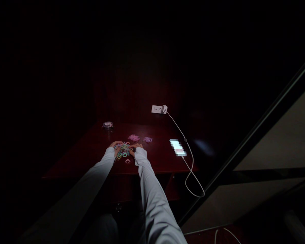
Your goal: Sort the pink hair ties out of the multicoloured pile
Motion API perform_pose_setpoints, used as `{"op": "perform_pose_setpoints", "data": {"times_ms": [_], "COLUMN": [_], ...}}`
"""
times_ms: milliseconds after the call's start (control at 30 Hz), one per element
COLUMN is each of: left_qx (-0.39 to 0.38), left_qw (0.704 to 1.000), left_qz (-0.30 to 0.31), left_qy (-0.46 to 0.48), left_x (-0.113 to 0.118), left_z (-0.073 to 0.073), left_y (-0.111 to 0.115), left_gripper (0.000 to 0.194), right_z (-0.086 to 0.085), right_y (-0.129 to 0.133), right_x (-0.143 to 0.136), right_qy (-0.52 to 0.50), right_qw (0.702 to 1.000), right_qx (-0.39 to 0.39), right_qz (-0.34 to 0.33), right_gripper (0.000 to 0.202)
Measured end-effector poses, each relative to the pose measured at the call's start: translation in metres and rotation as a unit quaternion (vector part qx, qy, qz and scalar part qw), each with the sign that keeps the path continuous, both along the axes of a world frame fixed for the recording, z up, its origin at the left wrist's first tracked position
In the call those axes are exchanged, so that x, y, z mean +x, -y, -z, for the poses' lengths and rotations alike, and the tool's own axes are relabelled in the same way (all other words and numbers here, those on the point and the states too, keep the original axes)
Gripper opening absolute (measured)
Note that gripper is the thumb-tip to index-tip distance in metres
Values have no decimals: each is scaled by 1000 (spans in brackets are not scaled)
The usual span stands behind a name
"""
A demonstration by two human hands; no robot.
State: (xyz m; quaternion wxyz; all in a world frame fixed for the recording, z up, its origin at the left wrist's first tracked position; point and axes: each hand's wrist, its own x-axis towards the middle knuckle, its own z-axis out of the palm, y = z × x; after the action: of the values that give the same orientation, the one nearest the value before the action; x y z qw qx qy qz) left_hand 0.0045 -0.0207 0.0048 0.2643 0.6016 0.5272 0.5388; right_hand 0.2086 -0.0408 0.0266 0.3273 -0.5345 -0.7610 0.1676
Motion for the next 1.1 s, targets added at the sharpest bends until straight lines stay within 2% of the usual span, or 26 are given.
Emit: {"op": "perform_pose_setpoints", "data": {"times_ms": [200,633,867,1100], "left_qx": [16,-1,13,29], "left_qw": [999,1000,1000,998], "left_qz": [2,5,23,43], "left_qy": [28,26,10,19], "left_x": [-3,-3,1,-1], "left_z": [7,9,7,12], "left_y": [-5,-8,-7,-9], "left_gripper": [20,24,19,16], "right_z": [1,0,1,5], "right_y": [-1,-3,-3,-8], "right_x": [1,0,-1,0], "right_qy": [7,-13,-19,-41], "right_qw": [1000,1000,1000,999], "right_qx": [1,3,-4,10], "right_qz": [8,9,12,32], "right_gripper": [12,2,7,9]}}
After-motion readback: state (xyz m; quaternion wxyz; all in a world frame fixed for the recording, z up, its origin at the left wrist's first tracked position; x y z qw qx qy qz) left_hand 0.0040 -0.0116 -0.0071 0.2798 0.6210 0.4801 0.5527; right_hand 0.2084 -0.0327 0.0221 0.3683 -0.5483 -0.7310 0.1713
